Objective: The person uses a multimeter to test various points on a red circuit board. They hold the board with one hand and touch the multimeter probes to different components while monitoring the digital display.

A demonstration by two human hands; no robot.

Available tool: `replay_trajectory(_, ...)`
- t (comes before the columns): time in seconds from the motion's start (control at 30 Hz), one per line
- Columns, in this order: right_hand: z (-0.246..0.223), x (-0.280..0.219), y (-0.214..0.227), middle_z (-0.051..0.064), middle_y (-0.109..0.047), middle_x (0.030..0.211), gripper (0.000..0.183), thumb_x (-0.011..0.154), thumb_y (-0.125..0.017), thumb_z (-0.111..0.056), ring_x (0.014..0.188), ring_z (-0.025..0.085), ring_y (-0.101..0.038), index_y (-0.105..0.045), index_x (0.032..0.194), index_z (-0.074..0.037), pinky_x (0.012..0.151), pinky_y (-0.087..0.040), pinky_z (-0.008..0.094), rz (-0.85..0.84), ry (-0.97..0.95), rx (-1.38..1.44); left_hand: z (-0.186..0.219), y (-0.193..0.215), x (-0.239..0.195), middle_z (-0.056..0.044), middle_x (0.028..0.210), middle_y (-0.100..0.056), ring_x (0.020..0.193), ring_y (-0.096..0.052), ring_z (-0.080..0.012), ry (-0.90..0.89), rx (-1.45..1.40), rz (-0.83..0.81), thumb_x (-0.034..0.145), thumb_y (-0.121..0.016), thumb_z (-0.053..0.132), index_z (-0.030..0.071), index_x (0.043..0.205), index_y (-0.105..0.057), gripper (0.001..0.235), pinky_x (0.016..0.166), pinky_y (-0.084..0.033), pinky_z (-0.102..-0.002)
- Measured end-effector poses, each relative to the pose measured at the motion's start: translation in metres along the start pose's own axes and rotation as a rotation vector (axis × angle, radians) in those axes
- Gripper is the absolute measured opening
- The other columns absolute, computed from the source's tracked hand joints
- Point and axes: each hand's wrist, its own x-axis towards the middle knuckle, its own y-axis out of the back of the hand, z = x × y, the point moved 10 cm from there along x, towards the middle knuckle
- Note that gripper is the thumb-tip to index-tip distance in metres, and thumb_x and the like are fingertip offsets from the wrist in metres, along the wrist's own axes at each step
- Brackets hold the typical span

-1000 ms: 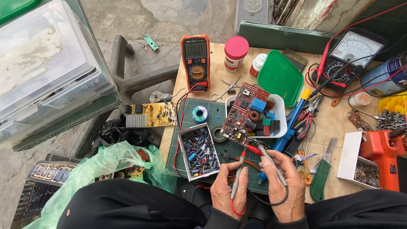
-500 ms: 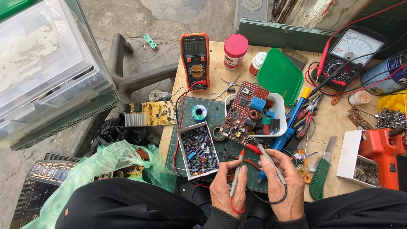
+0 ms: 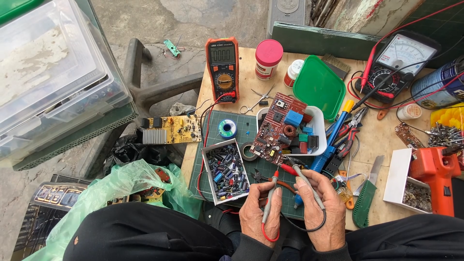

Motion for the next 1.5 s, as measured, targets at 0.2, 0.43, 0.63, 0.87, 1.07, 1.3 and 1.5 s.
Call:
replay_trajectory(0.2, -0.004, 0.001, -0.002, 0.008, -0.083, 0.128, 0.043, 0.098, -0.071, -0.032, 0.11, 0.025, -0.083, -0.076, 0.136, -0.014, 0.102, -0.068, 0.041, -0.012, 0.035, -0.064, -0.002, 0.0, 0.0, 0.007, 0.102, -0.088, 0.082, -0.082, -0.0078, 0.014, 0.0, 0.005, 0.098, -0.074, 0.045, 0.023, 0.114, -0.08, 0.029, 0.079, -0.066, -0.026)
replay_trajectory(0.43, -0.002, 0.001, -0.002, 0.009, -0.083, 0.129, 0.043, 0.098, -0.071, -0.029, 0.108, 0.025, -0.083, -0.076, 0.136, -0.012, 0.099, -0.069, 0.04, -0.011, 0.032, -0.021, -0.003, -0.002, 0.001, 0.006, 0.105, -0.088, 0.087, -0.084, -0.0103, 0.018, 0.014, -0.019, 0.098, -0.071, 0.051, 0.025, 0.116, -0.08, 0.032, 0.08, -0.068, -0.029)
replay_trajectory(0.63, -0.003, -0.001, -0.003, 0.009, -0.082, 0.132, 0.045, 0.097, -0.071, -0.032, 0.112, 0.027, -0.083, -0.076, 0.138, -0.015, 0.104, -0.07, 0.043, -0.023, -0.003, -0.049, -0.001, -0.001, 0.001, 0.007, 0.103, -0.088, 0.085, -0.082, -0.0086, 0.034, 0.01, -0.015, 0.098, -0.071, 0.05, 0.025, 0.115, -0.081, 0.032, 0.079, -0.066, -0.028)
replay_trajectory(0.87, 0.001, 0.0, -0.002, 0.009, -0.082, 0.132, 0.046, 0.097, -0.071, -0.032, 0.114, 0.025, -0.083, -0.076, 0.138, -0.014, 0.103, -0.069, 0.042, -0.017, 0.003, -0.055, -0.003, -0.001, 0.001, 0.006, 0.103, -0.088, 0.084, -0.083, -0.0091, 0.029, -0.002, -0.013, 0.097, -0.071, 0.05, 0.024, 0.115, -0.08, 0.033, 0.08, -0.068, -0.028)
replay_trajectory(1.07, -0.003, -0.005, -0.002, 0.006, -0.08, 0.128, 0.043, 0.098, -0.071, -0.032, 0.118, 0.025, -0.079, -0.074, 0.138, -0.017, 0.111, -0.064, 0.042, -0.01, -0.136, -0.069, -0.003, -0.002, -0.001, 0.006, 0.102, -0.088, 0.085, -0.086, -0.0139, 0.018, 0.003, -0.009, 0.095, -0.073, 0.05, 0.026, 0.118, -0.078, 0.033, 0.078, -0.07, -0.034)
replay_trajectory(1.3, -0.001, -0.01, 0.0, 0.002, -0.085, 0.125, 0.04, 0.097, -0.077, -0.035, 0.125, 0.024, -0.077, -0.083, 0.135, -0.024, 0.118, -0.062, 0.042, 0.098, -0.275, -0.133, -0.017, -0.001, -0.006, 0.018, 0.088, -0.09, 0.077, -0.085, 0.0022, 0.403, 0.084, 0.002, 0.093, -0.082, 0.051, 0.038, 0.11, -0.088, 0.022, 0.076, -0.068, -0.015)
replay_trajectory(1.5, 0.012, -0.003, 0.0, 0.007, -0.088, 0.115, 0.034, 0.099, -0.079, -0.025, 0.115, 0.021, -0.08, -0.087, 0.13, -0.016, 0.107, -0.061, 0.034, 0.141, -0.219, -0.067, -0.028, -0.004, -0.004, 0.016, 0.092, -0.096, 0.076, -0.087, 0.0044, 0.365, 0.0, 0.079, 0.089, -0.088, 0.042, 0.032, 0.103, -0.09, 0.017, 0.075, -0.071, -0.012)
